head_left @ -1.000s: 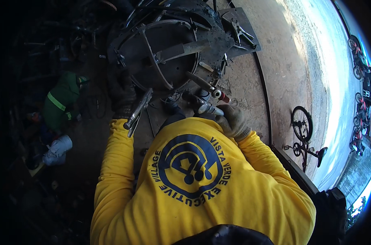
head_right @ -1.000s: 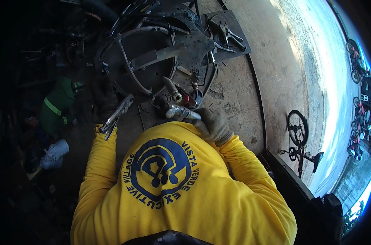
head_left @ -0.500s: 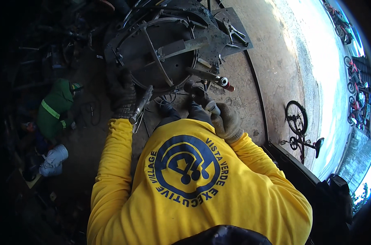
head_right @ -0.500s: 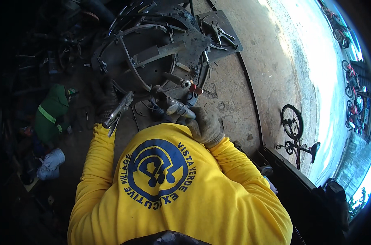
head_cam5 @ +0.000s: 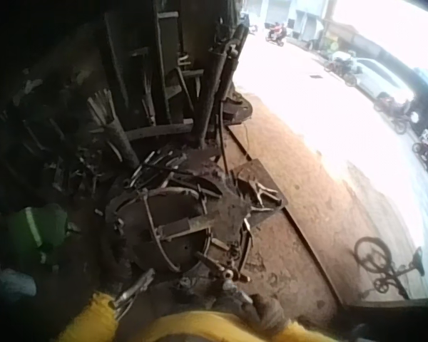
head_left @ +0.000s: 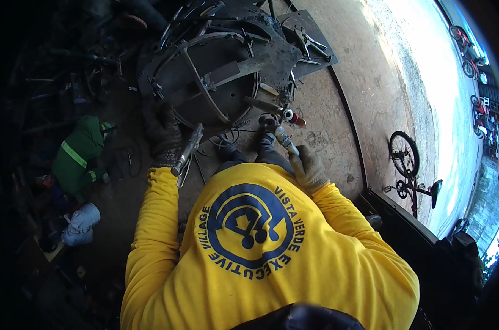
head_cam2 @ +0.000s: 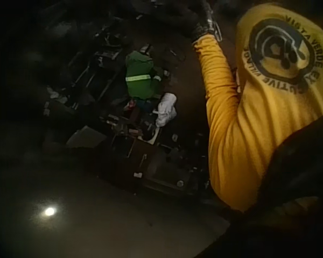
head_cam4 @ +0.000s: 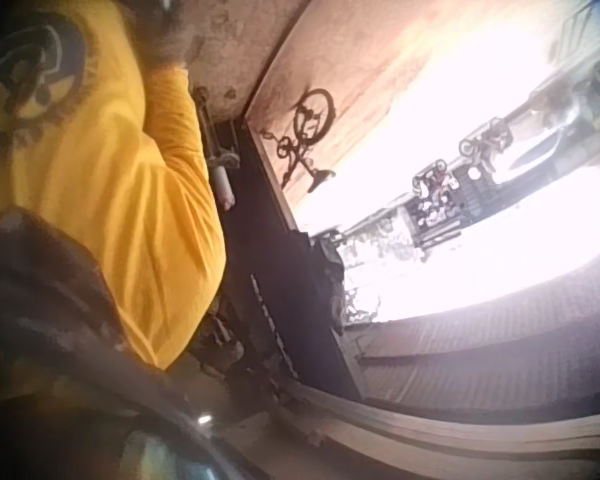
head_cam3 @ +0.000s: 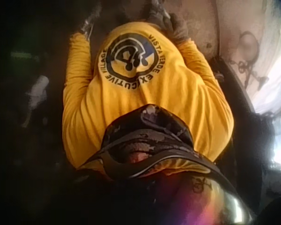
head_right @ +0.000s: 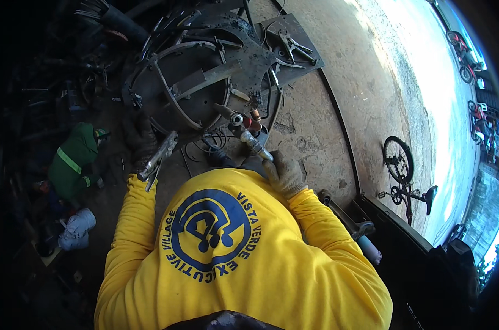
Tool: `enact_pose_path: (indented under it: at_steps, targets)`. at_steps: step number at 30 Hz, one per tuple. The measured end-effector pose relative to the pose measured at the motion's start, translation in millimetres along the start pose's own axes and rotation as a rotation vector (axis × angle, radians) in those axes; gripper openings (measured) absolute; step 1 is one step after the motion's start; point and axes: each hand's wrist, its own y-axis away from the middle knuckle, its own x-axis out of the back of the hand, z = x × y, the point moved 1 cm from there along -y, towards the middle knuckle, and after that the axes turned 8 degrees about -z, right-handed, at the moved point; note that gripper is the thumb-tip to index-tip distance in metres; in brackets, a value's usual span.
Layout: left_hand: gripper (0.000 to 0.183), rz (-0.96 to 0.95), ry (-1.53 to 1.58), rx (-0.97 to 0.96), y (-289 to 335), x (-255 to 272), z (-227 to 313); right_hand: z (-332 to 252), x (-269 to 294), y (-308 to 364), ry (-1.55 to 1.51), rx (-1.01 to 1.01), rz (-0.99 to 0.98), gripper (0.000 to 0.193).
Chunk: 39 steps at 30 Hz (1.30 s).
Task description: The person uses pliers and a hammer to shape and assemble a metal component on a workstation, occasionally using a grinder that produces sparks.
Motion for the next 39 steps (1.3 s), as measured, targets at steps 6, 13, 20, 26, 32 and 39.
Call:
enact_pose_path:
  at_steps: [6, 13, 20, 26, 32, 39]
  targets:
    - [0.039, 0.025, -0.109, 0.018, -1.0, -0.4, 11.6, 26.0, 11.3, -10.8, -0.269, -0.147, 0.166, 0.028]
    - [0.037, 0.031, -0.111, -0.05, -2.2, -1.6, -5.1, -10.5, 37.4, -47.5, -0.195, 0.088, 0.104, 0.029]
    - [0.037, 0.031, -0.15, -0.059, -3.8, -1.1, 2.1, -20.8, 53.8, -67.3, 0.107, 0.08, -0.118, 0.036]
    - [0.042, 0.051, -0.121, -0.024, -1.0, -2.8, 5.1, -13.7, 50.9, -69.0, 0.146, 0.067, -0.083, 0.036]
    - [0.039, 0.015, -0.168, -0.031, -2.8, -0.4, 0.0, -28.6, 75.7, -63.4, -0.132, 0.182, 0.012, 0.028]
    - [0.046, 0.043, -0.046, -0.075, -1.3, -1.7, -3.4, -97.9, 139.4, -73.1, -0.501, 0.626, 0.261, 0.046]
